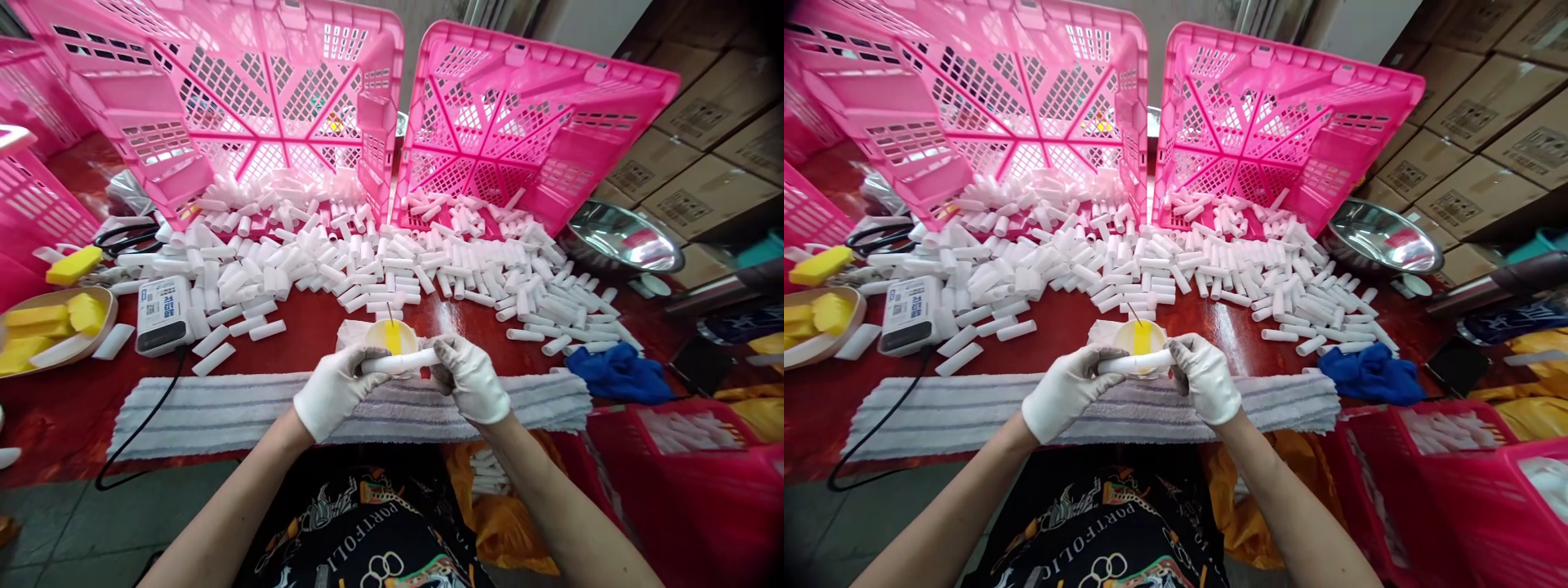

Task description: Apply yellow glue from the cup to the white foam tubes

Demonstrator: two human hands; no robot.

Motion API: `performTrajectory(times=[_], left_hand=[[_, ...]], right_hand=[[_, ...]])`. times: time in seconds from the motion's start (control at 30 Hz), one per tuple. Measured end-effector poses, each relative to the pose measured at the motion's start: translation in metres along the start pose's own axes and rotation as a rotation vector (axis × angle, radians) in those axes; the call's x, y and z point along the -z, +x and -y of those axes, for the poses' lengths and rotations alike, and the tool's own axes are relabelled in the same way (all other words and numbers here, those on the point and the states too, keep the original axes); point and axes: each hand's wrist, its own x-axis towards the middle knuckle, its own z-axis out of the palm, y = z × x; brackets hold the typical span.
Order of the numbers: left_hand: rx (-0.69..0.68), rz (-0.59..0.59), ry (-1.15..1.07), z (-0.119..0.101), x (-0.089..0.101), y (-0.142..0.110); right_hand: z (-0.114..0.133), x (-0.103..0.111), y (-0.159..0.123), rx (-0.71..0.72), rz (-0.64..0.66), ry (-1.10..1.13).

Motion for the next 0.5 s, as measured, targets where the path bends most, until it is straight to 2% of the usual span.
performTrajectory(times=[0.1, 0.17, 0.27, 0.33, 0.43, 0.5], left_hand=[[-0.021, 0.050, 0.163, -0.010, 0.001, -0.004], [-0.008, 0.084, 0.241, -0.015, -0.005, -0.007], [0.050, -0.013, 0.315, -0.015, -0.021, -0.012], [0.073, -0.103, 0.356, -0.013, -0.034, -0.015], [0.073, -0.198, 0.405, -0.013, -0.052, -0.019], [0.071, -0.181, 0.377, -0.018, -0.059, -0.021]], right_hand=[[0.002, -0.001, -0.012, 0.211, -0.085, -0.331], [0.000, -0.004, -0.021, 0.434, -0.048, -0.576], [-0.008, -0.011, -0.030, 0.679, -0.010, -0.816], [-0.015, -0.019, -0.032, 0.685, -0.105, -0.864], [-0.021, -0.028, -0.034, 0.552, -0.235, -0.851], [-0.020, -0.024, -0.037, 0.475, -0.284, -0.838]])
